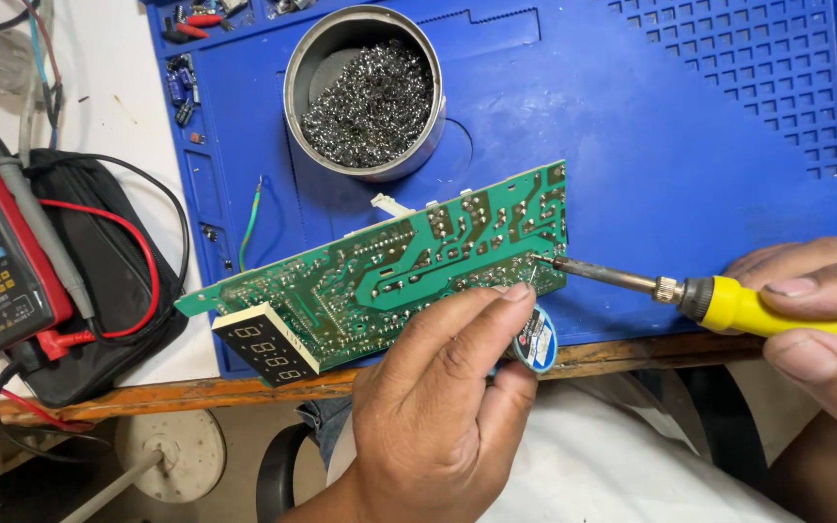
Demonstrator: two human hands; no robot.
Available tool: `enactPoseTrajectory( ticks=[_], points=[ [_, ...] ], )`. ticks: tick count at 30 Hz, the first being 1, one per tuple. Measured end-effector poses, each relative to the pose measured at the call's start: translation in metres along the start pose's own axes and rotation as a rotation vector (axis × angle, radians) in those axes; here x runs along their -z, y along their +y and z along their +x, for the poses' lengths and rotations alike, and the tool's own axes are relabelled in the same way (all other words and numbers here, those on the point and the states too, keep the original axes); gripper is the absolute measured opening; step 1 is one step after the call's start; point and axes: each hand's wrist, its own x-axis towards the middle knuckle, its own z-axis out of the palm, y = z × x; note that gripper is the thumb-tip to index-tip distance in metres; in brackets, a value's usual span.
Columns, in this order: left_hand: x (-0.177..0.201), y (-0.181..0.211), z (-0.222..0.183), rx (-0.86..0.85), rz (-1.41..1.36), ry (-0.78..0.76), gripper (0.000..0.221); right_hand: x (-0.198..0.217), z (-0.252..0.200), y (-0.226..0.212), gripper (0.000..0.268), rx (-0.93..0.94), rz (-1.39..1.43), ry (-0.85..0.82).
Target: Desoldering components from a printed circuit board using a soldering iron and a desoldering pump on a repair bench.
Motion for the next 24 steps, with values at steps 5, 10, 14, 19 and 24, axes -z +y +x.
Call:
enactPoseTrajectory(
  ticks=[5,10,14,19,24],
  points=[
    [0.002,0.01,0.009,0.032,0.045,-0.013,0.043,-0.018,-0.008,-0.008,0.032,0.0,-0.027,0.077],
    [0.004,0.021,0.019,0.062,0.211,-0.008,0.044,-0.022,-0.016,0.0,0.028,0.01,-0.049,0.12],
    [0.006,0.024,0.024,0.055,0.218,-0.025,0.043,-0.021,-0.017,-0.003,0.031,-0.012,-0.057,0.122],
    [0.006,0.023,0.024,0.052,0.22,-0.034,0.044,0.002,-0.013,0.012,0.032,0.068,-0.178,-0.019],
    [0.006,0.024,0.025,0.064,0.226,-0.036,0.044,-0.011,-0.015,0.0,0.034,0.019,-0.14,0.032]
  ],
)
